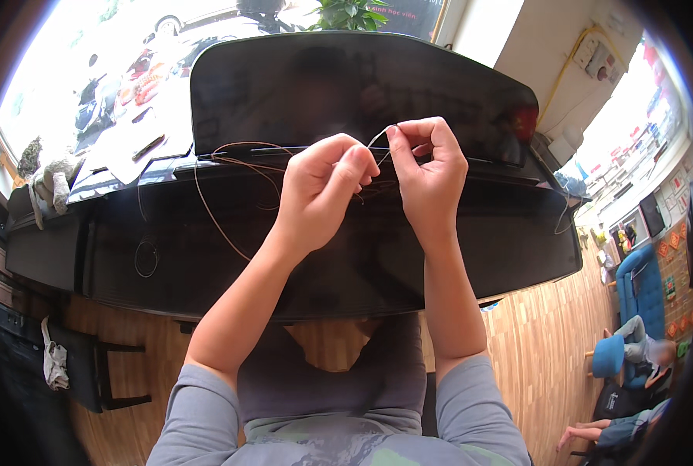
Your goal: The person shapes a thin copper wire into a circular loop by hand, twisting the ends together to secure the shape. They then place the finished loop on the piano surface.
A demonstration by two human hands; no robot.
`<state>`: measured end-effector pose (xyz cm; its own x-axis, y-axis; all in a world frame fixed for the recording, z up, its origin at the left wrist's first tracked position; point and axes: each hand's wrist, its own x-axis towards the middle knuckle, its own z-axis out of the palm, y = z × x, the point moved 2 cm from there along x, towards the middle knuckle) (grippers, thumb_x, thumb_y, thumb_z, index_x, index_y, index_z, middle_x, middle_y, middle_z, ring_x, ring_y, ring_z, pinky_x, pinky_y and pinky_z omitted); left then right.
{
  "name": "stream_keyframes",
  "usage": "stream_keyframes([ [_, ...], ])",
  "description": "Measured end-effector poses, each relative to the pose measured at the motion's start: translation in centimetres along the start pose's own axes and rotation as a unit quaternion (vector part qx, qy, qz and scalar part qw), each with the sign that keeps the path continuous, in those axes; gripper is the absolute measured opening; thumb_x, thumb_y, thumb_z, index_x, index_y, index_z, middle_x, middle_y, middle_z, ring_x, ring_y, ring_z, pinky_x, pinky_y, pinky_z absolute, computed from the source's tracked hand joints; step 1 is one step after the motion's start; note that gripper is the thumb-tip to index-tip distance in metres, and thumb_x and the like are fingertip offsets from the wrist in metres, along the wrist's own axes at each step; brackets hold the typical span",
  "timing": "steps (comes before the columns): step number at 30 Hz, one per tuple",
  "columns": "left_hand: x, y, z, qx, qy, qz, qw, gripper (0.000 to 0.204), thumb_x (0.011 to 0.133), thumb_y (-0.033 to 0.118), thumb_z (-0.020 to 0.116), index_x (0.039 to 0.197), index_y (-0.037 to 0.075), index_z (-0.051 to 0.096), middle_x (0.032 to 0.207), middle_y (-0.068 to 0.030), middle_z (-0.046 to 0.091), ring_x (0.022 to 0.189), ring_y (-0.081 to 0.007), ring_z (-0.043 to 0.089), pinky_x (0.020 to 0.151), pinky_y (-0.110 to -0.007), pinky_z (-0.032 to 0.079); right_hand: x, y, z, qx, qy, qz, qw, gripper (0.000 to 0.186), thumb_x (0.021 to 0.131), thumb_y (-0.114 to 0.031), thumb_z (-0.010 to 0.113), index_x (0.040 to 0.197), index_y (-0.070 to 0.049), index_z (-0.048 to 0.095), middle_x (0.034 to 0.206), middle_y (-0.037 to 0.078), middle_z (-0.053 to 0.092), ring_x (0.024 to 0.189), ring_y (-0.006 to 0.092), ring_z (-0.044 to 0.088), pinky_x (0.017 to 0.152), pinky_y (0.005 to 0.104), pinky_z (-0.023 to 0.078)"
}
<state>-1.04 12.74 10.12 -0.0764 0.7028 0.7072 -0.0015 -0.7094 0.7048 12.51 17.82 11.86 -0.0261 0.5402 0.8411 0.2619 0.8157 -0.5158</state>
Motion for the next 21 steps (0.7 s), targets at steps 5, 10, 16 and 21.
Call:
stream_keyframes([
  [5, -0.5, -2.3, 0.0, -0.214, 0.018, -0.077, 0.974, 0.031, 0.099, 0.018, 0.043, 0.073, 0.003, 0.050, 0.062, -0.0003, 0.047, 0.051, -0.0084, 0.045, 0.049, -0.021, 0.037, -1.2, 3.3, 0.9, 0.216, -0.045, 0.068, 0.973, 0.008, 0.080, 0.002, 0.065, 0.084, -0.004, 0.062, 0.070, -0.001, 0.059, 0.063, 0.0039, 0.053, 0.056, 0.0188, 0.039],
  [10, -2.6, -3.4, -0.2, -0.272, 0.054, -0.166, 0.947, 0.031, 0.100, 0.022, 0.039, 0.073, 0.008, 0.043, 0.055, 0.0016, 0.035, 0.044, -0.0088, 0.037, 0.044, -0.024, 0.034, -2.9, 4.5, -0.3, 0.541, -0.184, 0.179, 0.801, 0.023, 0.081, -0.002, 0.053, 0.103, 0.003, 0.058, 0.065, 0.005, 0.057, 0.057, 0.0100, 0.051, 0.054, 0.0222, 0.041],
  [16, -3.1, -3.2, -0.6, -0.288, 0.118, -0.230, 0.922, 0.031, 0.100, 0.024, 0.037, 0.074, 0.010, 0.042, 0.054, 0.0034, 0.032, 0.041, -0.0070, 0.032, 0.041, -0.023, 0.031, -3.8, 5.9, 0.7, 0.610, -0.265, 0.226, 0.711, 0.028, 0.081, -0.010, 0.050, 0.102, 0.005, 0.060, 0.068, 0.010, 0.059, 0.063, 0.0143, 0.055, 0.058, 0.0252, 0.045],
  [21, -3.2, -4.3, -0.4, -0.262, 0.110, -0.252, 0.925, 0.032, 0.100, 0.025, 0.040, 0.071, 0.010, 0.043, 0.054, 0.0039, 0.031, 0.043, -0.0063, 0.032, 0.042, -0.023, 0.031, -4.0, 6.5, 1.0, 0.599, -0.307, 0.254, 0.694, 0.023, 0.083, -0.015, 0.056, 0.091, 0.005, 0.065, 0.069, 0.008, 0.060, 0.062, 0.0134, 0.054, 0.057, 0.0246, 0.043],
])
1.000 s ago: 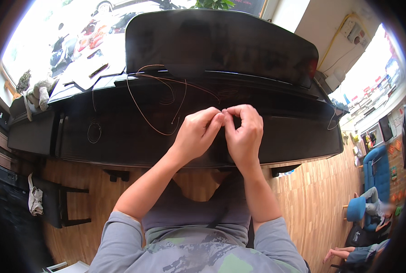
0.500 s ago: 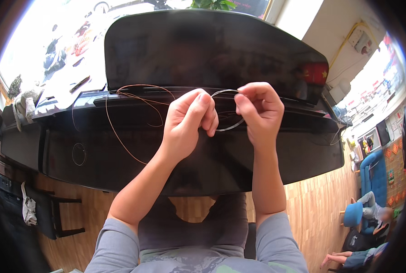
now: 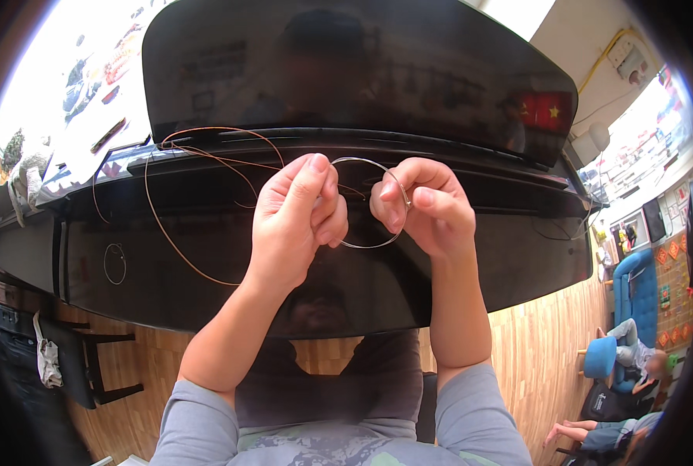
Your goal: The person shapes a thin copper wire into a circular loop by hand, twisting the ends together to secure the shape. They then place the finished loop on the piano surface.
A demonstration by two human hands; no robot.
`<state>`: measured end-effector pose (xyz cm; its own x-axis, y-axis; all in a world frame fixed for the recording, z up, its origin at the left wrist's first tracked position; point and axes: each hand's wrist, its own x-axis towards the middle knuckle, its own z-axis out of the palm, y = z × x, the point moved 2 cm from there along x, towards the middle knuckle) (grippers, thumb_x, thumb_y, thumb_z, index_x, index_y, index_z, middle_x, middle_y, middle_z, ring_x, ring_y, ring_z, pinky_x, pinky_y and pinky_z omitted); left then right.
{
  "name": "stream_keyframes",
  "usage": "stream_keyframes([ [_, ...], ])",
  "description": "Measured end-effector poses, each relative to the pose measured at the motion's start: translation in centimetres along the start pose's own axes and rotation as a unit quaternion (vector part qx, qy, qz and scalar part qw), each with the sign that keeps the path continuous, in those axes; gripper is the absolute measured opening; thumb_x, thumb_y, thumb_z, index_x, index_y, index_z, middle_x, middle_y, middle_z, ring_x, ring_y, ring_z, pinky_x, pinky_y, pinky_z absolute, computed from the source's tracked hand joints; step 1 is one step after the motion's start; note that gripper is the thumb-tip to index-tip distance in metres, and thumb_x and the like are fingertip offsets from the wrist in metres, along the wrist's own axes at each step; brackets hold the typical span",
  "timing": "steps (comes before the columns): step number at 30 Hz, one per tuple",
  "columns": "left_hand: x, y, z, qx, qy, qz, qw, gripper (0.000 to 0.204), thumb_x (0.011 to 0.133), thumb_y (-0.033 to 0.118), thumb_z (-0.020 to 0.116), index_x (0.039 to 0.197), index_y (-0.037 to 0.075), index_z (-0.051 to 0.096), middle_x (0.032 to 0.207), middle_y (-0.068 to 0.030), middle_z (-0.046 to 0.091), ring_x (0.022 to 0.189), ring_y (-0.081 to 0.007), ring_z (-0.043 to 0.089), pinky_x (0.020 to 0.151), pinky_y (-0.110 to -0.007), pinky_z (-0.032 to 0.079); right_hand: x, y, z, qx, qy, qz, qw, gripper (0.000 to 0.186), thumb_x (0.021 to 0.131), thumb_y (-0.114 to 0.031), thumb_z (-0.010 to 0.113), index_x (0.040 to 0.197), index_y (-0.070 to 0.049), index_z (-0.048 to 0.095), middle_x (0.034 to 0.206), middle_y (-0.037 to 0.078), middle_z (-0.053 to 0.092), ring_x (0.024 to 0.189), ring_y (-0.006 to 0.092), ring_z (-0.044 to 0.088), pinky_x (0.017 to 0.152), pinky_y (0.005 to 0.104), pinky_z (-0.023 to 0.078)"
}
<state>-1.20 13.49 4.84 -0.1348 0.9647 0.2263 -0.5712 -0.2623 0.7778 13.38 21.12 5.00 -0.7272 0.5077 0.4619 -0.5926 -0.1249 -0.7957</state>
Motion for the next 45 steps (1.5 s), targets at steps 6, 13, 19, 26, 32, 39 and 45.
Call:
stream_keyframes([
  [6, 0.0, -0.6, -0.1, 0.021, 0.003, 0.003, 1.000, 0.031, 0.099, 0.025, 0.044, 0.072, 0.009, 0.046, 0.054, 0.0048, 0.033, 0.044, -0.0058, 0.034, 0.043, -0.023, 0.031, -0.1, 0.8, -0.9, 0.012, -0.048, 0.016, 0.999, 0.018, 0.084, -0.016, 0.064, 0.086, 0.002, 0.066, 0.072, 0.007, 0.060, 0.062, 0.0110, 0.053, 0.057, 0.0240, 0.043],
  [13, 0.1, -1.3, -0.3, 0.019, 0.001, -0.019, 1.000, 0.030, 0.097, 0.028, 0.051, 0.075, 0.007, 0.051, 0.053, 0.0066, 0.033, 0.045, -0.0046, 0.033, 0.043, -0.022, 0.029, -0.3, 1.3, -0.3, 0.022, -0.077, 0.054, 0.995, 0.015, 0.084, -0.014, 0.064, 0.079, 0.000, 0.063, 0.074, 0.006, 0.061, 0.064, 0.0110, 0.054, 0.058, 0.0236, 0.043],
  [19, 0.1, -0.8, -0.4, -0.006, 0.037, -0.087, 0.996, 0.028, 0.096, 0.027, 0.048, 0.077, 0.008, 0.053, 0.054, 0.0060, 0.032, 0.046, -0.0058, 0.033, 0.041, -0.021, 0.030, -0.2, 0.9, -0.1, -0.016, -0.060, 0.044, 0.997, 0.018, 0.084, -0.016, 0.058, 0.074, -0.001, 0.060, 0.068, 0.006, 0.057, 0.060, 0.0127, 0.050, 0.055, 0.0246, 0.040],
  [26, 0.2, -0.6, -1.2, -0.050, -0.045, -0.028, 0.997, 0.043, 0.092, 0.030, 0.053, 0.118, -0.004, 0.056, 0.065, 0.0005, 0.050, 0.076, -0.0126, 0.056, 0.047, -0.019, 0.039, 0.0, 0.4, -0.9, 0.028, 0.000, 0.012, 1.000, 0.019, 0.083, -0.011, 0.048, 0.071, 0.000, 0.056, 0.061, 0.005, 0.051, 0.041, 0.0093, 0.038, 0.044, 0.0229, 0.032],
  [32, -0.4, -0.1, 0.2, 0.236, -0.120, 0.261, 0.928, 0.108, 0.061, 0.025, 0.086, 0.145, 0.003, 0.023, 0.126, -0.0143, 0.048, 0.112, -0.0228, 0.052, 0.087, -0.032, 0.043, -0.3, -0.1, -0.9, 0.073, -0.034, -0.001, 0.997, 0.022, 0.086, -0.014, 0.045, 0.071, -0.001, 0.054, 0.065, 0.004, 0.051, 0.038, 0.0081, 0.040, 0.044, 0.0256, 0.031],
  [39, 0.4, -1.4, -0.3, 0.249, -0.183, 0.396, 0.865, 0.135, 0.045, 0.049, 0.091, 0.146, 0.004, 0.013, 0.139, -0.0260, 0.037, 0.124, -0.0364, 0.046, 0.099, -0.043, 0.039, -0.2, 1.5, 0.2, 0.096, -0.020, 0.045, 0.994, 0.021, 0.084, -0.012, 0.051, 0.075, 0.003, 0.062, 0.066, 0.011, 0.060, 0.041, 0.0151, 0.048, 0.041, 0.0259, 0.036],
  [45, -0.7, -1.1, 0.8, 0.043, -0.011, 0.309, 0.950, 0.119, 0.059, 0.080, 0.063, 0.142, 0.005, 0.020, 0.136, -0.0257, 0.039, 0.117, -0.0372, 0.052, 0.096, -0.042, 0.043, 0.1, 3.1, 1.1, 0.002, 0.090, 0.099, 0.991, 0.019, 0.086, -0.010, 0.053, 0.076, 0.001, 0.063, 0.072, 0.013, 0.065, 0.049, 0.0172, 0.058, 0.045, 0.0271, 0.049],
])
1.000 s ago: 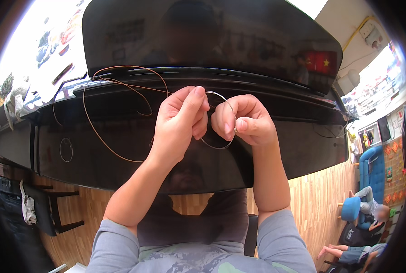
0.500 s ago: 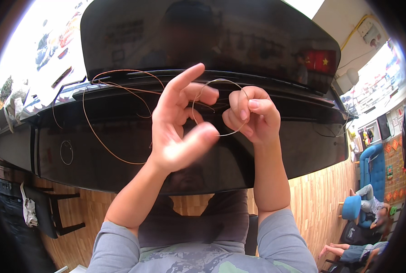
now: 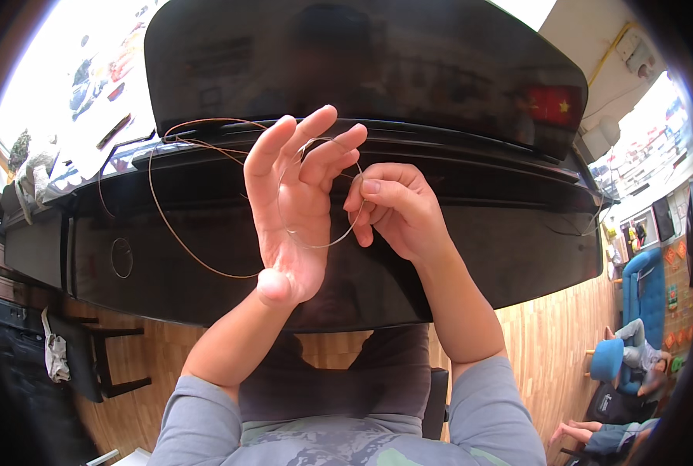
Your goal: The person shapes a thin copper wire into a circular loop by hand, twisting the ends together to secure the shape. They then place the finished loop on the piano surface.
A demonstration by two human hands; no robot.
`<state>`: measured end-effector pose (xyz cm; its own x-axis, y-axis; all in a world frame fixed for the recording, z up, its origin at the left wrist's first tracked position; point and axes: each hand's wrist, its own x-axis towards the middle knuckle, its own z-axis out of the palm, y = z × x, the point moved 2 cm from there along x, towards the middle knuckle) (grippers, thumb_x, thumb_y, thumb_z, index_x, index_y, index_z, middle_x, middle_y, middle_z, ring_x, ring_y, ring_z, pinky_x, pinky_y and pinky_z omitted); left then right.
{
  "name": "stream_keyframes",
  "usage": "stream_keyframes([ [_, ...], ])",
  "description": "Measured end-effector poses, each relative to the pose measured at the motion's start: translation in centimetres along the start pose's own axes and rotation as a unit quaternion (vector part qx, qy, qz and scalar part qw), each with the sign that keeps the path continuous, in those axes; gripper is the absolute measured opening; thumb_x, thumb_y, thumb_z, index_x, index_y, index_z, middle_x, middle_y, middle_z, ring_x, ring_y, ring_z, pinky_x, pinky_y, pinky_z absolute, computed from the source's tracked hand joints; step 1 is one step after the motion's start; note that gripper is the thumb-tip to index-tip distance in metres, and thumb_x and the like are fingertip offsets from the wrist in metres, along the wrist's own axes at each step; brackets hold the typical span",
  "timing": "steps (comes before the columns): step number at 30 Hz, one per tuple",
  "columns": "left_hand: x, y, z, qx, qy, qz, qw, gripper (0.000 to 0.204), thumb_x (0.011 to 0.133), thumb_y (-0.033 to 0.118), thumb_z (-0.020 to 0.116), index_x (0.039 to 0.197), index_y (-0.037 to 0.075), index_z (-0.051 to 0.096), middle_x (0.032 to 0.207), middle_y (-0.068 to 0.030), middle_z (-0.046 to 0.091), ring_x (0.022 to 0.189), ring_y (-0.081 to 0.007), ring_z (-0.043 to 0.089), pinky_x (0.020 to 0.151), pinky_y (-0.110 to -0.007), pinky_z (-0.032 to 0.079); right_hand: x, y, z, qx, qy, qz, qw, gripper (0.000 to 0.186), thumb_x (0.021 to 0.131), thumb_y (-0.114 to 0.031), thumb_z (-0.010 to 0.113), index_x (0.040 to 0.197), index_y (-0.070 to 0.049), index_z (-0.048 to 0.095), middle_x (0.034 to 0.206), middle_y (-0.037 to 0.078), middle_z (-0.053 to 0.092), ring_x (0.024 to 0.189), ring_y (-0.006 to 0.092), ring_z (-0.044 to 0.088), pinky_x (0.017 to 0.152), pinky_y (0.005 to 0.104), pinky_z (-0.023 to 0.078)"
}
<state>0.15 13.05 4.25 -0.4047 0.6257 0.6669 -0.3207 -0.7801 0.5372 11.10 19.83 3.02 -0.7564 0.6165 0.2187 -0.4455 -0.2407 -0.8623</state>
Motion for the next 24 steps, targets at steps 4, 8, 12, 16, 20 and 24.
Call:
stream_keyframes([
  [4, -0.2, -0.6, -1.2, -0.007, -0.051, 0.047, 0.998, 0.098, 0.071, 0.079, 0.051, 0.131, 0.004, 0.033, 0.132, -0.0230, 0.043, 0.111, -0.0349, 0.056, 0.090, -0.041, 0.046, -0.2, 0.4, 0.8, -0.090, 0.024, 0.007, 0.996, 0.021, 0.087, -0.013, 0.055, 0.075, 0.002, 0.064, 0.070, 0.011, 0.064, 0.051, 0.0155, 0.059, 0.047, 0.0262, 0.047],
  [8, 0.1, -1.2, -2.3, -0.084, -0.103, 0.053, 0.990, 0.087, 0.081, 0.080, 0.022, 0.123, 0.006, 0.040, 0.124, -0.0222, 0.050, 0.101, -0.0337, 0.061, 0.075, -0.039, 0.053, -0.6, 0.1, 1.1, -0.130, 0.031, -0.003, 0.991, 0.023, 0.086, -0.016, 0.058, 0.075, 0.002, 0.066, 0.066, 0.007, 0.063, 0.054, 0.0125, 0.058, 0.049, 0.0238, 0.043],
  [12, 0.5, -1.3, -2.8, -0.233, -0.129, -0.089, 0.960, 0.087, 0.084, 0.077, 0.015, 0.123, 0.005, 0.047, 0.116, -0.0248, 0.055, 0.096, -0.0375, 0.062, 0.063, -0.041, 0.057, -0.8, -0.1, -0.3, -0.185, 0.109, -0.172, 0.961, 0.042, 0.095, -0.029, 0.045, 0.074, 0.002, 0.064, 0.065, 0.006, 0.060, 0.052, 0.0088, 0.051, 0.048, 0.0216, 0.038],
  [16, 0.1, -2.2, -2.1, -0.367, -0.142, -0.261, 0.882, 0.075, 0.093, 0.063, 0.013, 0.123, 0.005, 0.049, 0.114, -0.0264, 0.055, 0.094, -0.0403, 0.062, 0.062, -0.045, 0.057, -1.0, -1.8, -0.9, -0.228, 0.187, -0.247, 0.923, 0.048, 0.097, -0.036, 0.040, 0.079, 0.001, 0.064, 0.063, 0.001, 0.055, 0.054, 0.0062, 0.044, 0.051, 0.0205, 0.034],
  [20, -0.1, -2.4, -1.5, -0.392, -0.133, -0.343, 0.843, 0.064, 0.097, 0.051, 0.014, 0.123, 0.004, 0.048, 0.114, -0.0258, 0.055, 0.095, -0.0401, 0.061, 0.070, -0.048, 0.057, -1.3, -1.8, -0.3, -0.291, 0.128, -0.310, 0.896, 0.038, 0.090, -0.034, 0.055, 0.101, 0.001, 0.061, 0.071, 0.001, 0.052, 0.061, 0.0069, 0.045, 0.054, 0.0208, 0.035],
  [24, 0.0, -2.6, -1.6, -0.388, -0.108, -0.351, 0.846, 0.060, 0.098, 0.047, 0.017, 0.122, 0.002, 0.049, 0.117, -0.0238, 0.055, 0.102, -0.0392, 0.059, 0.083, -0.049, 0.052, -0.9, -2.0, 0.4, -0.406, 0.076, -0.422, 0.807, 0.058, 0.070, -0.041, 0.072, 0.109, 0.001, 0.059, 0.089, 0.007, 0.053, 0.072, 0.0137, 0.051, 0.063, 0.0258, 0.042],
])
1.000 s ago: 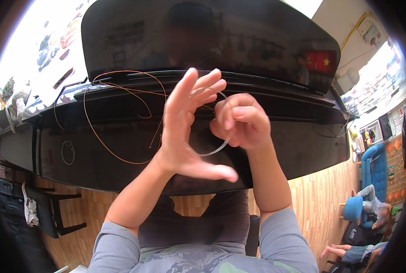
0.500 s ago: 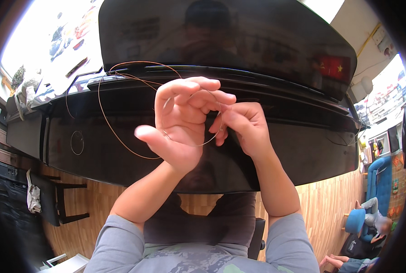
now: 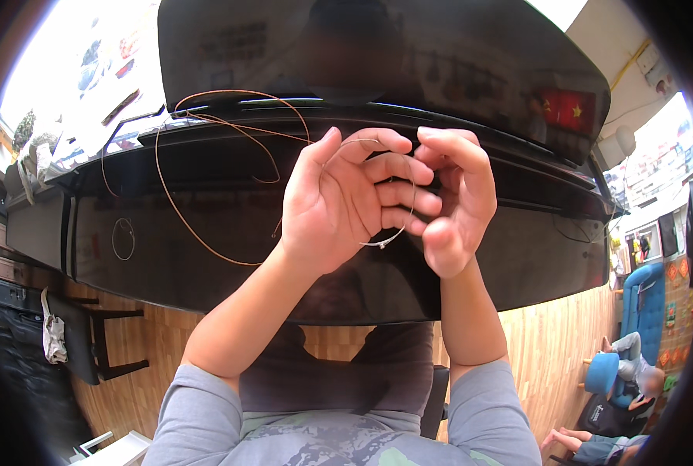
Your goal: The person shapes a thin copper wire into a circular loop by hand, twisting the ends together to secure the shape. They then place the finished loop on the piano surface.
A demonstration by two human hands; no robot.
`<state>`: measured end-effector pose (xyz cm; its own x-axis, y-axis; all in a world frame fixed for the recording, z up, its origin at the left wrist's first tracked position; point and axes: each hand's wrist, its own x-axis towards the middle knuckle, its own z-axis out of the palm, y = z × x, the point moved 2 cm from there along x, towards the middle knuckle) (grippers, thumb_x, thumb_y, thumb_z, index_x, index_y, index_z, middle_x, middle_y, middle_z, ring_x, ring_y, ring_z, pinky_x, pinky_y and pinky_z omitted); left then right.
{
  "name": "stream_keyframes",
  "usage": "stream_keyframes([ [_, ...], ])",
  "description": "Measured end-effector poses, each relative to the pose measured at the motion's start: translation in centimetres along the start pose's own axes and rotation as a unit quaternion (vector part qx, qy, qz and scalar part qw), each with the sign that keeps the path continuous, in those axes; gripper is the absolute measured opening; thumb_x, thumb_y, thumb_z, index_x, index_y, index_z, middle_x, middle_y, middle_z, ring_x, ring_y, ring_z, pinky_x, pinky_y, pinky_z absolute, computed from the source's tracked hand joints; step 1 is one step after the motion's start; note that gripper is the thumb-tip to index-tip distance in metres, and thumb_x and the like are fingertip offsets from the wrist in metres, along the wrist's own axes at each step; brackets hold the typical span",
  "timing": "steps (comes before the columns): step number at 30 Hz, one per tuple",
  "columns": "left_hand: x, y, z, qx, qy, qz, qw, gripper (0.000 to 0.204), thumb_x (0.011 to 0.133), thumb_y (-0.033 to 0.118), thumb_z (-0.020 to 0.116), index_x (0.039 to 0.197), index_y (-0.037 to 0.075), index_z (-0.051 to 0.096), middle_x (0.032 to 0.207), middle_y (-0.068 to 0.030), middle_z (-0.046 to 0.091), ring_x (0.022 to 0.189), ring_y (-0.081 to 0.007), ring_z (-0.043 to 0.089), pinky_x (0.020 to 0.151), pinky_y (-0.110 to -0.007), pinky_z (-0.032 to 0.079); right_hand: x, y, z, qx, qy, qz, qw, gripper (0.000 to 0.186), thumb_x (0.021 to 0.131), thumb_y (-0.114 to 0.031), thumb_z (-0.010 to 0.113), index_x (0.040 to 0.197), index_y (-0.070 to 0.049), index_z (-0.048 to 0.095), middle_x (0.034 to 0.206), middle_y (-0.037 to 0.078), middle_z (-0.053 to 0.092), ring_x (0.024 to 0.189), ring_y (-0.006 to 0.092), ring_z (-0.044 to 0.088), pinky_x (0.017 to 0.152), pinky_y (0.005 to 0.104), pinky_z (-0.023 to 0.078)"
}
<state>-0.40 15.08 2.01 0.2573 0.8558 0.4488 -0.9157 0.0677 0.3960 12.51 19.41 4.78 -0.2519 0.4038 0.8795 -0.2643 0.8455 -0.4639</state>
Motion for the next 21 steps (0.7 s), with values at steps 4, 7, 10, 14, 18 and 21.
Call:
stream_keyframes([
  [4, 0.2, 0.1, 1.1, 0.021, 0.127, 0.023, 0.991, 0.062, 0.097, 0.049, 0.020, 0.114, -0.001, 0.053, 0.107, -0.0183, 0.060, 0.098, -0.0336, 0.060, 0.080, -0.046, 0.053, 0.6, -0.7, 0.9, -0.104, -0.092, -0.076, 0.987, 0.084, 0.052, -0.044, 0.083, 0.119, -0.002, 0.057, 0.112, 0.015, 0.050, 0.098, 0.0276, 0.053, 0.080, 0.0374, 0.046],
  [7, 0.1, 0.2, 0.9, 0.031, 0.147, 0.022, 0.988, 0.064, 0.096, 0.051, 0.020, 0.114, 0.000, 0.054, 0.107, -0.0163, 0.060, 0.094, -0.0326, 0.061, 0.073, -0.044, 0.055, 0.3, -0.4, 1.2, -0.129, -0.097, -0.064, 0.985, 0.085, 0.050, -0.043, 0.084, 0.120, -0.003, 0.057, 0.113, 0.015, 0.051, 0.101, 0.0294, 0.052, 0.082, 0.0379, 0.045],
  [10, 0.1, 0.3, 0.5, 0.021, 0.111, 0.019, 0.993, 0.065, 0.096, 0.053, 0.019, 0.116, 0.001, 0.053, 0.107, -0.0173, 0.060, 0.093, -0.0326, 0.062, 0.068, -0.043, 0.055, 0.6, -0.4, 1.1, -0.129, -0.098, -0.051, 0.985, 0.087, 0.045, -0.037, 0.087, 0.120, -0.005, 0.058, 0.113, 0.015, 0.051, 0.100, 0.0291, 0.052, 0.081, 0.0367, 0.046],
  [14, 0.1, 0.3, 1.0, 0.004, 0.115, 0.020, 0.993, 0.066, 0.095, 0.055, 0.019, 0.119, 0.002, 0.051, 0.106, -0.0189, 0.060, 0.093, -0.0332, 0.062, 0.067, -0.043, 0.055, 0.6, -0.2, 0.7, -0.153, -0.101, -0.043, 0.982, 0.085, 0.042, -0.034, 0.088, 0.118, -0.006, 0.060, 0.112, 0.015, 0.051, 0.098, 0.0283, 0.053, 0.078, 0.0355, 0.048],
  [18, -0.1, 0.3, 0.7, -0.011, 0.050, 0.010, 0.999, 0.071, 0.093, 0.059, 0.020, 0.127, 0.004, 0.048, 0.120, -0.0210, 0.055, 0.104, -0.0365, 0.056, 0.075, -0.046, 0.054, 0.4, -0.1, 0.7, -0.156, -0.093, -0.021, 0.983, 0.083, 0.042, -0.033, 0.087, 0.116, -0.006, 0.061, 0.111, 0.014, 0.051, 0.096, 0.0278, 0.054, 0.075, 0.0346, 0.050],
  [21, 0.1, 0.2, 1.8, -0.006, 0.118, 0.016, 0.993, 0.069, 0.093, 0.059, 0.020, 0.117, 0.002, 0.051, 0.106, -0.0199, 0.060, 0.095, -0.0333, 0.061, 0.072, -0.045, 0.054, 0.3, -0.1, 0.4, -0.172, -0.095, -0.021, 0.980, 0.086, 0.041, -0.038, 0.088, 0.116, -0.004, 0.060, 0.113, 0.015, 0.051, 0.099, 0.0279, 0.055, 0.077, 0.0353, 0.051],
])
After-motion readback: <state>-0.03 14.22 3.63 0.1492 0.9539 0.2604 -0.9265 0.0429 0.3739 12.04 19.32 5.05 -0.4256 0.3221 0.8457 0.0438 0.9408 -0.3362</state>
